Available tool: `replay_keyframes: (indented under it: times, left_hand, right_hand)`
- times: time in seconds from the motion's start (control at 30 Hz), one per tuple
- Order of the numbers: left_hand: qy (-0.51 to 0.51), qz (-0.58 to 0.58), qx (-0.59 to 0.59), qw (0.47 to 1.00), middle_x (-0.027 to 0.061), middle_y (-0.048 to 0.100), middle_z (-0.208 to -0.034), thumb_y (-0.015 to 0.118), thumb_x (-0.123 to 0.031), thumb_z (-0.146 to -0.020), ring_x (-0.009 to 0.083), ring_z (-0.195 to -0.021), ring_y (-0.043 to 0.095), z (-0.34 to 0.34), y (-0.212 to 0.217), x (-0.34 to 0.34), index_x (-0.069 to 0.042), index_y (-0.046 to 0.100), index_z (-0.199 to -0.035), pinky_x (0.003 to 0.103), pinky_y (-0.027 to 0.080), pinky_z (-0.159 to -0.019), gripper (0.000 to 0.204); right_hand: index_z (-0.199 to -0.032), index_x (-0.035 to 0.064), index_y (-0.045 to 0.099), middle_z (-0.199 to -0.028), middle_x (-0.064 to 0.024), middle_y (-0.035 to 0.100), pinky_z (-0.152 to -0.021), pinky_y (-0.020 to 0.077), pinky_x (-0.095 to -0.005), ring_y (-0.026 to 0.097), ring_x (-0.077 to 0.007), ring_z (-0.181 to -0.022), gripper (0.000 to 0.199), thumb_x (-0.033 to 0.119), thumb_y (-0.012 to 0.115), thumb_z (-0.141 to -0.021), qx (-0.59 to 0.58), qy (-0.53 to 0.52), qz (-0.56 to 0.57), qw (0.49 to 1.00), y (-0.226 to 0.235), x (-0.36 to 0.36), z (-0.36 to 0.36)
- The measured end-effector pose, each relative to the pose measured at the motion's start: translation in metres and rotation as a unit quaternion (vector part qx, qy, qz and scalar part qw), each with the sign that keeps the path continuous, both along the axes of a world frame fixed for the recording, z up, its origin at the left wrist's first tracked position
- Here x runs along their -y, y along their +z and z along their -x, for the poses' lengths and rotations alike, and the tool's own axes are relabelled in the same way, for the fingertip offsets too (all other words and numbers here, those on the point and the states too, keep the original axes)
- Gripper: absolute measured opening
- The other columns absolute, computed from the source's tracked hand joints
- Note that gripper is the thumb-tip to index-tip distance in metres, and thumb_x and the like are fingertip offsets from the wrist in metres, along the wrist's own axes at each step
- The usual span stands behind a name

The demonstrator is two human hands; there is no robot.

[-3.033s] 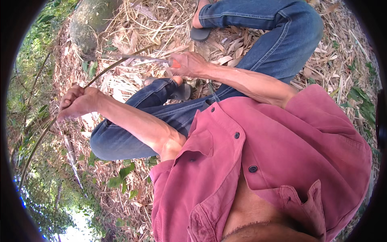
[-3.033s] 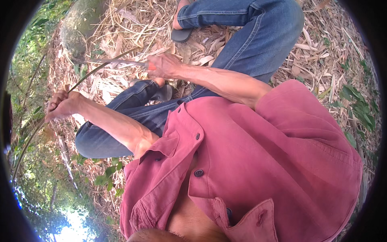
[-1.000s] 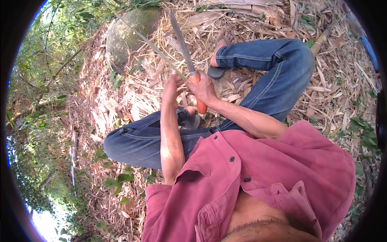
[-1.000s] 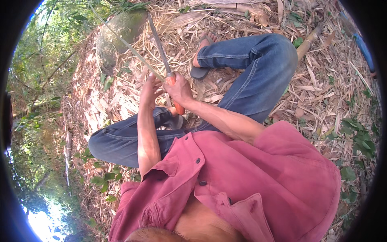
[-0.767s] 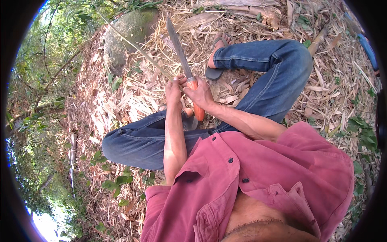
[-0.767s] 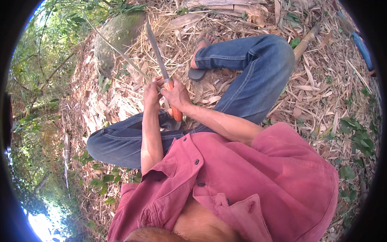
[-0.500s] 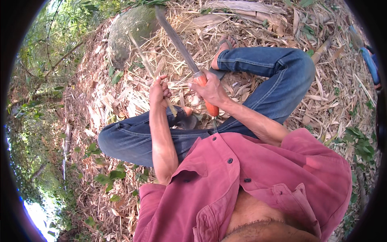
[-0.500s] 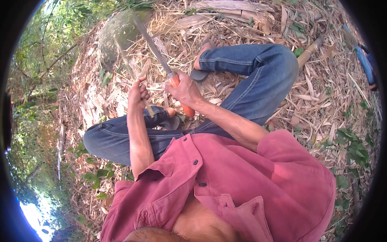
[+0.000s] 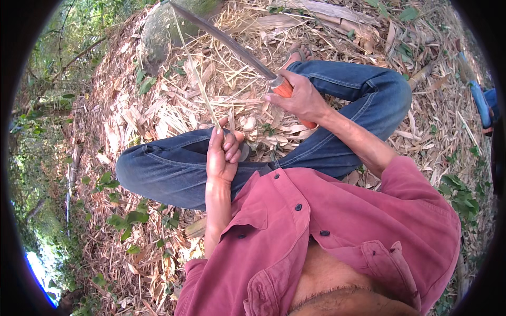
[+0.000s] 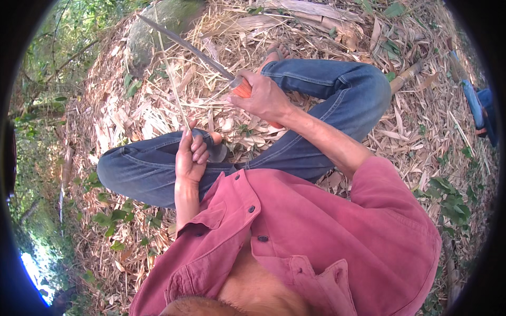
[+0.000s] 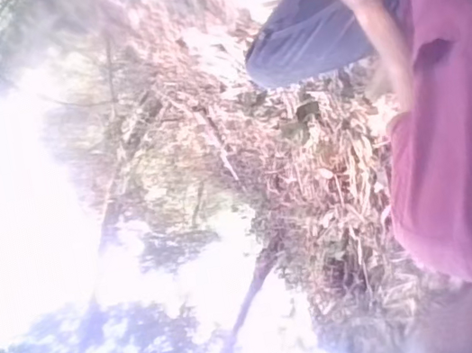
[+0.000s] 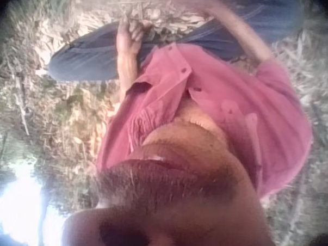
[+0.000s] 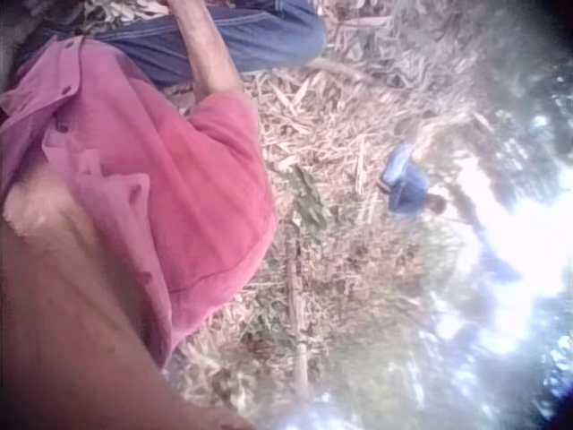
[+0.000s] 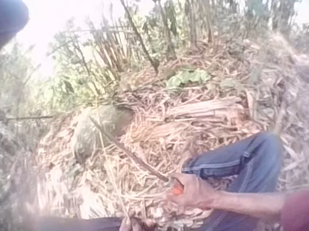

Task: The person sits on the ground in a wooded area and uses a machete to shave a long, thin stick. They hold the stick with their left hand and repeatedly scrape the blade along its length to remove the outer layer, creating wood shavings.

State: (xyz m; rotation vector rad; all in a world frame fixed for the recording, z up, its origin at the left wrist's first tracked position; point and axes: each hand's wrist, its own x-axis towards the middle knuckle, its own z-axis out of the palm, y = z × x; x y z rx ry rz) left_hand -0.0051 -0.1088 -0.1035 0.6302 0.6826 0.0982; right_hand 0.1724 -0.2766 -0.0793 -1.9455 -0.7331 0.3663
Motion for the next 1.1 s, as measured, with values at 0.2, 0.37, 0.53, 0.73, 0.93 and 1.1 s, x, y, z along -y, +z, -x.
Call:
replay_keyframes:
  times: [0.2, 0.37, 0.53, 0.73, 0.93, 1.1]
  left_hand:
    - [-0.018, -0.257, -0.097, 0.961, -0.0051, 0.036, -0.059, 0.036, -0.022, -0.099, 0.0012, -0.043, 0.031, -0.004, 0.002, 0.011, -0.004, 0.049, -0.109, 0.017, 0.027, -0.036, 0.024]
    - [-0.061, -0.279, -0.121, 0.951, -0.0057, 0.036, -0.06, 0.04, -0.02, -0.097, 0.0016, -0.045, 0.031, -0.015, -0.005, -0.001, -0.007, 0.05, -0.102, 0.017, 0.025, -0.037, 0.018]
    - [-0.139, -0.284, -0.175, 0.932, -0.0047, 0.039, -0.059, 0.041, -0.022, -0.095, 0.0029, -0.045, 0.034, -0.02, -0.005, -0.018, -0.004, 0.055, -0.097, 0.019, 0.026, -0.037, 0.023]
    - [-0.187, -0.321, -0.208, 0.905, -0.0019, 0.042, -0.058, 0.039, -0.022, -0.094, 0.0066, -0.046, 0.038, -0.018, -0.012, -0.02, -0.002, 0.058, -0.09, 0.022, 0.028, -0.039, 0.028]
    - [-0.19, -0.44, -0.187, 0.858, 0.0001, 0.045, -0.058, 0.04, -0.019, -0.094, 0.0081, -0.052, 0.04, -0.013, -0.014, -0.022, 0.0, 0.058, -0.082, 0.026, 0.032, -0.047, 0.029]
    - [-0.185, -0.457, -0.172, 0.853, 0.0003, 0.045, -0.057, 0.042, -0.019, -0.093, 0.0083, -0.052, 0.039, -0.004, -0.013, -0.02, 0.0, 0.057, -0.078, 0.026, 0.032, -0.048, 0.029]
  right_hand:
    - [-0.103, 0.0012, 0.055, -0.078, -0.018, 0.06, -0.065, 0.0473, -0.0352, 0.061, -0.0326, -0.074, 0.04, 0.026, 0.07, -0.076, 0.072, 0.085, 0.14, 0.984, 0.017, 0.002, 0.0]
    - [-0.106, 0.004, 0.051, -0.081, -0.0168, 0.061, -0.063, 0.0488, -0.0398, 0.062, -0.0353, -0.074, 0.04, 0.016, 0.068, -0.071, 0.224, 0.163, 0.11, 0.955, 0.008, 0.003, -0.008]
    - [-0.098, 0.007, 0.048, -0.077, -0.01, 0.059, -0.055, 0.0492, -0.039, 0.063, -0.0293, -0.07, 0.035, 0.012, 0.066, -0.069, 0.281, 0.235, 0.208, 0.907, 0.008, -0.004, -0.014]
    - [-0.097, 0.0091, 0.046, -0.079, -0.0064, 0.059, -0.05, 0.049, -0.0368, 0.063, -0.0255, -0.068, 0.034, 0.012, 0.065, -0.069, 0.304, 0.302, 0.225, 0.875, -0.023, -0.006, -0.012]
    - [-0.096, 0.0093, 0.045, -0.072, -0.0075, 0.058, -0.05, 0.0485, -0.0381, 0.063, -0.027, -0.064, 0.031, 0.014, 0.064, -0.071, 0.321, 0.27, 0.215, 0.882, -0.042, -0.006, -0.03]
    - [-0.091, 0.0092, 0.044, -0.064, -0.0097, 0.057, -0.049, 0.0473, -0.0415, 0.061, -0.03, -0.058, 0.026, 0.015, 0.063, -0.073, 0.292, 0.196, 0.251, 0.902, -0.036, -0.006, -0.053]
